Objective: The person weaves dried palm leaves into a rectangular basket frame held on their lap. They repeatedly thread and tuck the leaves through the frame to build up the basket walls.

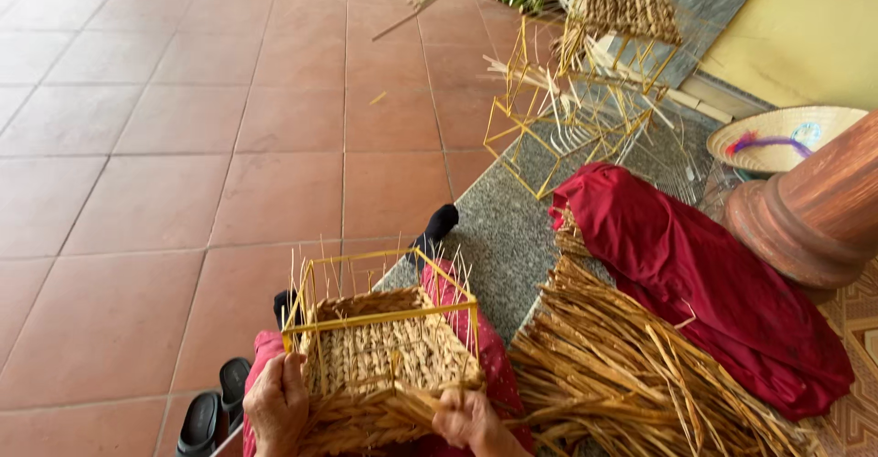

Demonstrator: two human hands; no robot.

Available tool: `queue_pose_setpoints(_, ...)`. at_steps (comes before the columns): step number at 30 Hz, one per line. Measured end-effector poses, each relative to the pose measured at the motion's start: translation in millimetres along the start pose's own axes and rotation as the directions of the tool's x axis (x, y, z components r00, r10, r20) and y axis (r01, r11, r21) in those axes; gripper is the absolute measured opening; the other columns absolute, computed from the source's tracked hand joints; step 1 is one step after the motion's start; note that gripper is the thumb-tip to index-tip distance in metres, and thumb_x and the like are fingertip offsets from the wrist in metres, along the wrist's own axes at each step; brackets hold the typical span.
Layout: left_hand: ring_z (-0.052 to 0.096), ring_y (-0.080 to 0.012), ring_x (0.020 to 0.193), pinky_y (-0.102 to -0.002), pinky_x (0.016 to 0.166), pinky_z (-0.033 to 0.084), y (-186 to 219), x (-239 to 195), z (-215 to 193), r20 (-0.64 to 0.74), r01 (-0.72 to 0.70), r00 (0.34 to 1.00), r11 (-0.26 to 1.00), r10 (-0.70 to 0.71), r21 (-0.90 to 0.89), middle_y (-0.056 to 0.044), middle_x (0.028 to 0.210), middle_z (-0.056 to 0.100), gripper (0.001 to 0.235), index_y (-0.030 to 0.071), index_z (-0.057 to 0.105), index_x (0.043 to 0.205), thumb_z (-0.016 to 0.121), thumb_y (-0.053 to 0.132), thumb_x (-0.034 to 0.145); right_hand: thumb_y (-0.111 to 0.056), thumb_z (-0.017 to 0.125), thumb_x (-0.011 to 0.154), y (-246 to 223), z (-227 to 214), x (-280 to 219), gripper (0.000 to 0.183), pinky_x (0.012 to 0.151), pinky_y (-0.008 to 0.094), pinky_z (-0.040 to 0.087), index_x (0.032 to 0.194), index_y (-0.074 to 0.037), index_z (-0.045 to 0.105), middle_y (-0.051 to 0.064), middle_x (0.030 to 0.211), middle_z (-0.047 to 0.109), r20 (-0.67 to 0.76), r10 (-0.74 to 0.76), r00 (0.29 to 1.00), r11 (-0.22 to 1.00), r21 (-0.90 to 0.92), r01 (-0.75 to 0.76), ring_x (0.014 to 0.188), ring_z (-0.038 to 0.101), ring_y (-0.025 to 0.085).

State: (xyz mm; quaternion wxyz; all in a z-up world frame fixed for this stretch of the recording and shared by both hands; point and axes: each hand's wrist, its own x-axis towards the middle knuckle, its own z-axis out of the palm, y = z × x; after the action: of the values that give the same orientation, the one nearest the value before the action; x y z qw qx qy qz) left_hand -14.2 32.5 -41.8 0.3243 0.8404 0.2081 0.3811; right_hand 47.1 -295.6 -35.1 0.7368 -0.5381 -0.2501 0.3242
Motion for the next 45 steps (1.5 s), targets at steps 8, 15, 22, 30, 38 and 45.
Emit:
queue_pose_setpoints(8, 0.071, -0.0307, 0.080, -0.040, 0.071, 0.055, 14, 8, -9, -0.009, -0.019, 1.000, 1.000, 0.019, 0.017, -0.013, 0.086, 0.072, 0.013, 0.008, 0.073, 0.095, 0.062, 0.013, 0.100, -0.030, 0.060, 0.103, -34, 4, 3, 0.025, 0.053, 0.027, 0.041, 0.101, -0.006, 0.068, 0.004, 0.068, 0.056, -0.193, 0.268, 0.944, 0.954, 0.188, -0.233, 0.057, 0.050, 0.011)
queue_pose_setpoints(15, 0.067, -0.0293, 0.068, -0.039, 0.064, 0.051, 22, 6, -19, 0.105, 0.095, 0.991, 0.991, -0.086, -0.091, -0.015, 0.087, 0.071, 0.017, 0.005, 0.071, 0.101, 0.058, 0.014, 0.107, -0.039, 0.063, 0.108, 4, -37, -53, 0.025, 0.068, 0.032, 0.038, 0.098, -0.017, 0.058, 0.000, 0.077, 0.047, -0.059, -0.034, 0.998, 0.807, 0.588, 0.062, 0.067, 0.039, 0.012)
queue_pose_setpoints(22, 0.071, -0.0259, 0.074, -0.035, 0.069, 0.055, 33, 18, -14, -0.036, -0.050, 0.998, 0.997, 0.047, -0.056, -0.013, 0.087, 0.072, 0.016, 0.008, 0.073, 0.102, 0.061, 0.018, 0.105, -0.047, 0.047, 0.102, -12, -58, -38, 0.045, 0.051, 0.034, 0.044, 0.096, -0.007, 0.064, 0.005, 0.055, 0.052, -0.313, 0.145, 0.939, 0.730, 0.674, 0.113, 0.048, 0.048, 0.016)
queue_pose_setpoints(30, 0.072, -0.0204, 0.077, -0.036, 0.071, 0.056, 18, 7, -14, 0.096, 0.167, 0.982, 0.984, -0.162, -0.053, -0.011, 0.087, 0.074, 0.019, 0.008, 0.070, 0.113, 0.063, 0.023, 0.104, -0.042, 0.057, 0.103, 6, -88, -49, 0.034, 0.063, 0.037, 0.056, 0.094, -0.010, 0.062, 0.009, 0.077, 0.070, -0.617, 0.319, 0.719, 0.706, 0.661, 0.254, 0.065, 0.064, 0.020)
queue_pose_setpoints(38, 0.065, -0.0251, 0.104, -0.037, 0.083, 0.060, 61, -23, -19, 0.060, -0.323, 0.943, 0.944, 0.326, -0.063, -0.013, 0.111, 0.067, 0.028, 0.005, 0.064, 0.118, 0.069, 0.015, 0.092, -0.045, 0.068, 0.090, 18, -96, -100, 0.040, 0.073, 0.038, 0.057, 0.105, -0.008, 0.067, 0.013, 0.085, 0.074, -0.829, 0.331, 0.451, 0.917, 0.395, 0.053, 0.075, 0.068, 0.022)
queue_pose_setpoints(45, 0.071, -0.0274, 0.080, -0.039, 0.065, 0.059, 92, -25, 29, 0.584, -0.442, 0.720, 0.896, 0.376, -0.032, -0.015, 0.091, 0.072, 0.032, 0.003, 0.059, 0.119, 0.065, 0.017, 0.091, -0.029, 0.079, 0.084, 22, -13, -79, 0.021, 0.074, 0.042, 0.062, 0.089, -0.010, 0.072, 0.004, 0.086, 0.075, -0.574, -0.410, 0.709, 0.693, -0.702, -0.167, 0.077, 0.074, 0.020)
